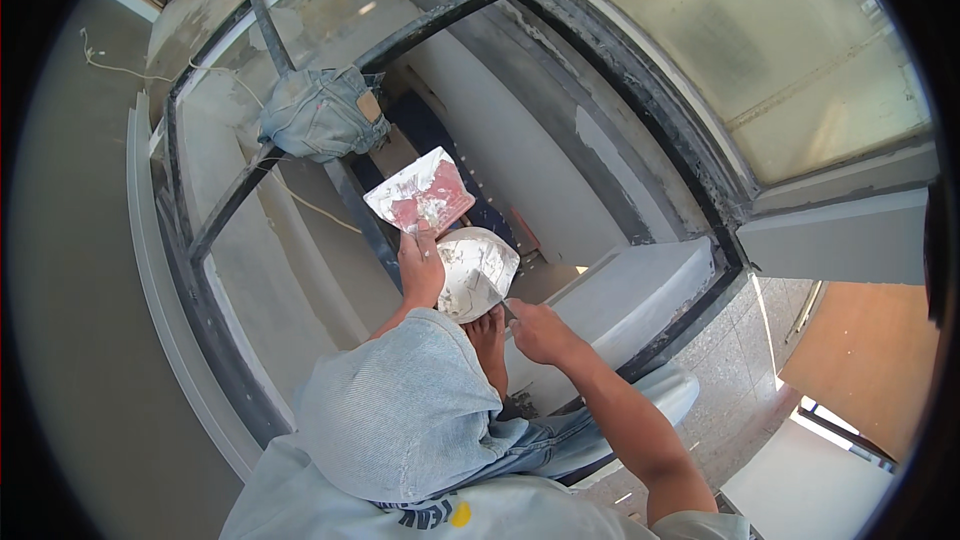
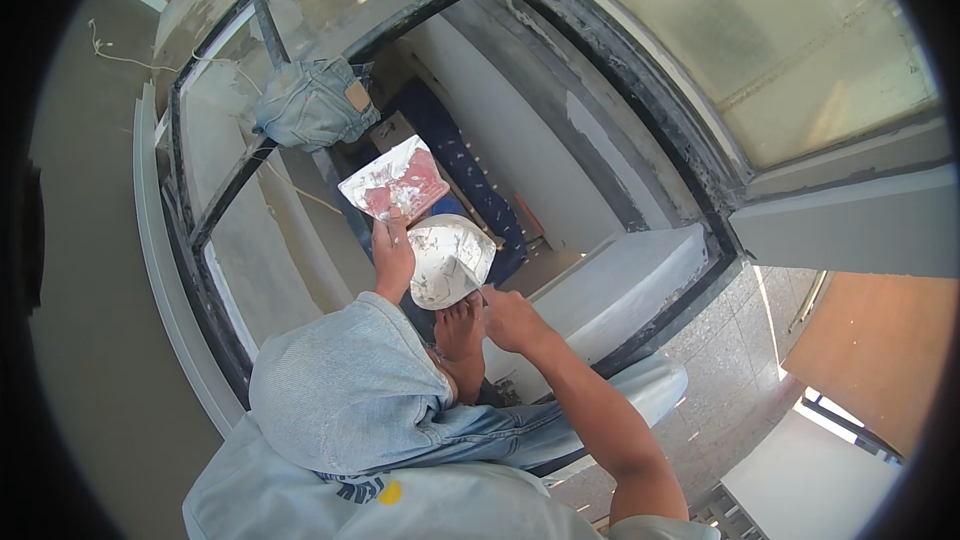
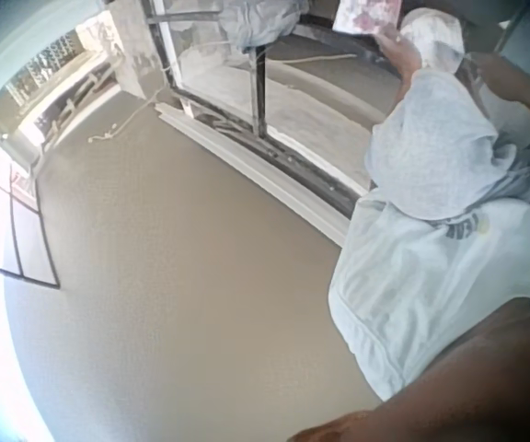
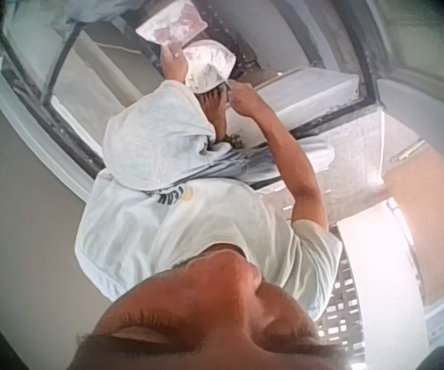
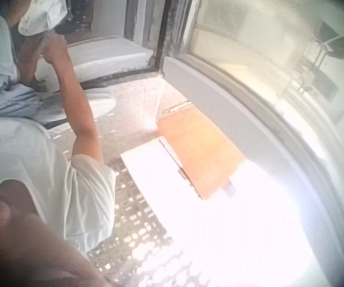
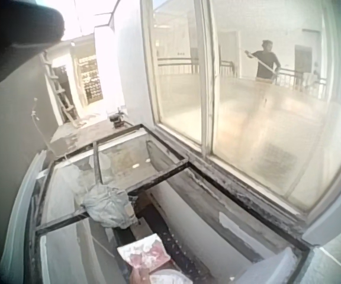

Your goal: The person applies white putty to the interior and exterior edges of a large window frame using two different metal putty knives, periodically scooping more material from a bucket on the floor.

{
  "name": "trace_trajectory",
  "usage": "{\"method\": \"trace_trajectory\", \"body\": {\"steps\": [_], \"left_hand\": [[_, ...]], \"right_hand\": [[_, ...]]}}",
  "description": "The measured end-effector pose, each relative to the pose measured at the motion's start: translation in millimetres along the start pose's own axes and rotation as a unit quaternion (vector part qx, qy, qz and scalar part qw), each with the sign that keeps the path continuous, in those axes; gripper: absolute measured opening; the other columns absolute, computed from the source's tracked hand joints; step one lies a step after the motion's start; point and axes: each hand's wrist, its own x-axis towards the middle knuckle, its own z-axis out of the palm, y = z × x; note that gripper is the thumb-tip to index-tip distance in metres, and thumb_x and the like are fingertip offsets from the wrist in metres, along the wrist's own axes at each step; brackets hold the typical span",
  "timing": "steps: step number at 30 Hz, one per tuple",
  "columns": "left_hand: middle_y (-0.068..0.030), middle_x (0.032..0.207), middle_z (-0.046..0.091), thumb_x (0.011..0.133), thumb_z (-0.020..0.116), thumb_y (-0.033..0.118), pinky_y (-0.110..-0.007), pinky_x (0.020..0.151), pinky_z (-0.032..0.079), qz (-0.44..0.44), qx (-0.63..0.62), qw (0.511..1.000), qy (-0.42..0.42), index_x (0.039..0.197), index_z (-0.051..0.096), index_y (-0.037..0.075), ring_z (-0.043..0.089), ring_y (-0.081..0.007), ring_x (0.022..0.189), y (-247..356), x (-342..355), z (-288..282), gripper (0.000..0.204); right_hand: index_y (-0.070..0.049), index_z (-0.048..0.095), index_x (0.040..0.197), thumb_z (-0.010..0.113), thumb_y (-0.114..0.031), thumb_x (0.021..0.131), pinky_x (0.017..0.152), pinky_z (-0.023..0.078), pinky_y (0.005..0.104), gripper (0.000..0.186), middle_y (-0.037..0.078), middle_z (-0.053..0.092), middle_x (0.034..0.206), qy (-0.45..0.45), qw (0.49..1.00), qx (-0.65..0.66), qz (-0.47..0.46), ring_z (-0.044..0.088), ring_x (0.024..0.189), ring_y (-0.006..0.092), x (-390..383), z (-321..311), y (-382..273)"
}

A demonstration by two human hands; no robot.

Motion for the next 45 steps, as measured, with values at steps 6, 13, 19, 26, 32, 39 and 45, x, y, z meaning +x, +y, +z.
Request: {"method": "trace_trajectory", "body": {"steps": [6,13,19,26,32,39,45], "left_hand": [[-0.0264,0.112,0.069,0.112,0.043,0.034,-0.047,0.095,0.046,-0.075,-0.052,0.994,0.064,0.124,0.06,-0.007,0.064,-0.0411,0.105,-0.5,-1.6,-14.2,0.046],[-0.0334,0.118,0.065,0.11,0.037,0.048,-0.055,0.095,0.044,-0.137,0.0,0.986,0.1,0.127,0.057,-0.006,0.06,-0.0518,0.112,-15.8,-4.5,4.2,0.06],[-0.0297,0.118,0.065,0.111,0.039,0.046,-0.048,0.098,0.045,-0.166,-0.067,0.972,0.152,0.125,0.057,-0.008,0.061,-0.0424,0.112,0.3,16.0,-17.7,0.058],[-0.0261,0.114,0.068,0.111,0.042,0.04,-0.045,0.093,0.047,-0.146,-0.177,0.931,0.282,0.122,0.057,-0.009,0.065,-0.039,0.105,-30.3,98.7,-45.9,0.053],[-0.0335,0.125,0.063,0.11,0.038,0.03,-0.046,0.101,0.05,-0.17,-0.269,0.824,0.469,0.125,0.052,-0.016,0.064,-0.0431,0.116,-57.4,272.6,-126.1,0.051],[-0.0366,0.117,0.065,0.109,0.038,0.027,-0.053,0.089,0.058,-0.282,-0.187,0.785,0.519,0.13,0.045,-0.012,0.069,-0.0487,0.106,-65.6,364.3,-152.4,0.044],[-0.0333,0.116,0.067,0.099,0.046,0.008,-0.054,0.087,0.061,-0.379,-0.186,0.747,0.513,0.14,0.037,-0.006,0.071,-0.0479,0.104,-92.1,351.3,-135.5,0.044]], "right_hand": [[-0.004,0.061,0.115,0.053,-0.014,0.1,0.053,0.052,0.0394,0.019,0.014,0.064,0.078,-0.159,0.947,0.202,0.194,0.066,0.061,0.0247,15.0,-45.6,-55.0],[-0.006,0.056,0.122,0.051,-0.01,0.102,0.044,0.041,0.0287,0.021,0.009,0.059,0.077,-0.186,0.745,0.596,0.235,0.052,0.052,0.0144,1.3,-23.6,-8.2],[-0.006,0.049,0.136,0.056,-0.016,0.101,0.04,0.039,0.0292,0.038,0.014,0.06,0.078,-0.206,0.673,0.694,0.153,0.049,0.047,0.015,2.7,-47.4,-4.6],[-0.002,0.048,0.139,0.06,-0.022,0.099,0.033,0.036,0.0278,0.046,0.015,0.059,0.074,-0.173,0.684,0.707,0.054,0.046,0.041,0.0146,20.2,-82.6,-40.8],[0.001,0.051,0.135,0.063,-0.021,0.097,0.035,0.038,0.0294,0.045,0.016,0.06,0.073,-0.127,0.713,0.688,0.047,0.05,0.042,0.0184,13.6,-115.8,-40.3],[0.002,0.052,0.132,0.061,-0.018,0.098,0.036,0.038,0.0313,0.04,0.016,0.06,0.073,-0.07,0.731,0.674,0.077,0.05,0.043,0.0193,6.9,-124.6,-21.5],[0.001,0.051,0.133,0.059,-0.016,0.098,0.037,0.038,0.0325,0.039,0.017,0.059,0.073,-0.058,0.716,0.691,0.081,0.05,0.043,0.0207,1.4,-112.2,-15.0]]}}
